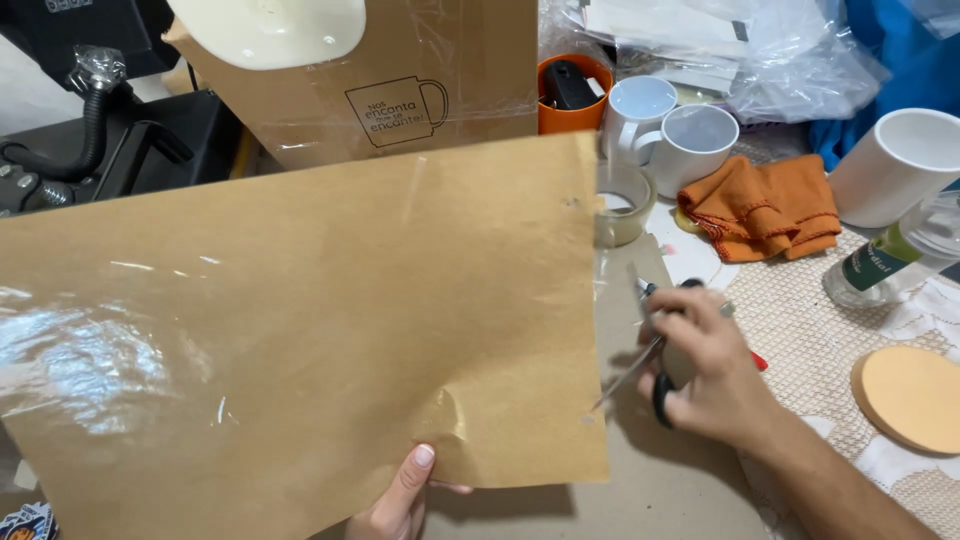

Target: Cutting a brown protective sheet to size and arranging stickers on a surface for heat transfer preparation.

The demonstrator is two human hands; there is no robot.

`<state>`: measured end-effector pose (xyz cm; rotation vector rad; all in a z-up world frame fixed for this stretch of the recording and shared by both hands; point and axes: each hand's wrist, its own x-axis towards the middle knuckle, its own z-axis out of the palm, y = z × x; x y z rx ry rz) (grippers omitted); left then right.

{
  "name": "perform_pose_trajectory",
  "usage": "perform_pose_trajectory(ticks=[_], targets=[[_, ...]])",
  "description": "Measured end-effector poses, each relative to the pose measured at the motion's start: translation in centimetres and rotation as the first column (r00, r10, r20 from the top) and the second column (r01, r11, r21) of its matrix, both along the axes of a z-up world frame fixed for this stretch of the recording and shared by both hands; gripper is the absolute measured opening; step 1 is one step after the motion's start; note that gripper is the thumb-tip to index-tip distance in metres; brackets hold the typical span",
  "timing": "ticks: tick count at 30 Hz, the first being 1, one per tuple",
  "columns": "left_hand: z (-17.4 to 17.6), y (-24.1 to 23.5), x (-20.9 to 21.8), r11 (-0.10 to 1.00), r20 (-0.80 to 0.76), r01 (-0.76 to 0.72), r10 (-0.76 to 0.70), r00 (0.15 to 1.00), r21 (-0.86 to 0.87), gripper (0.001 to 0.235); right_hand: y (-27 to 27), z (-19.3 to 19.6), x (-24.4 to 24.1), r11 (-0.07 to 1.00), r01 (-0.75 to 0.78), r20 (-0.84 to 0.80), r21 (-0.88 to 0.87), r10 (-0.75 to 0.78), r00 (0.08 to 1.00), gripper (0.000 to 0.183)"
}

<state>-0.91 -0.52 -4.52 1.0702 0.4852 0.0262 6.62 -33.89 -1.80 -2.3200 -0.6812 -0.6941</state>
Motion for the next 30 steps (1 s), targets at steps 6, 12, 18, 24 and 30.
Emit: perform_pose_trajectory(ticks=[6, 12, 18, 24, 30], targets=[[0.9, 0.4, 0.4, 0.993, -0.256, 0.104, -0.117, 0.960, -0.061, 0.046, 1.9, 1.1, -1.3, 0.938, -0.126, -0.201, 0.324, 0.198, 0.959, 0.024], [1.7, -0.8, -0.8, 0.986, -0.321, 0.161, -0.137, 0.937, 0.051, 0.041, 5.6, 1.8, -4.3, 0.833, -0.182, -0.242, 0.522, 0.350, 0.905, 0.035], [2.4, -1.2, -1.1, 0.905, -0.207, 0.261, -0.199, 0.958, 0.337, 0.036, 5.1, 1.0, -4.5, 0.871, -0.046, -0.259, 0.489, 0.195, 0.946, 0.033], [3.4, -1.5, -1.3, 0.871, -0.348, 0.335, -0.207, 0.914, 0.361, 0.038, 5.2, 0.6, -4.5, 0.858, -0.014, -0.254, 0.513, 0.168, 0.952, 0.021], [3.8, -1.7, -1.0, 0.878, -0.379, 0.343, -0.208, 0.902, 0.333, 0.037, 5.2, 0.2, -4.5, 0.837, -0.019, -0.229, 0.547, 0.171, 0.958, 0.025]])
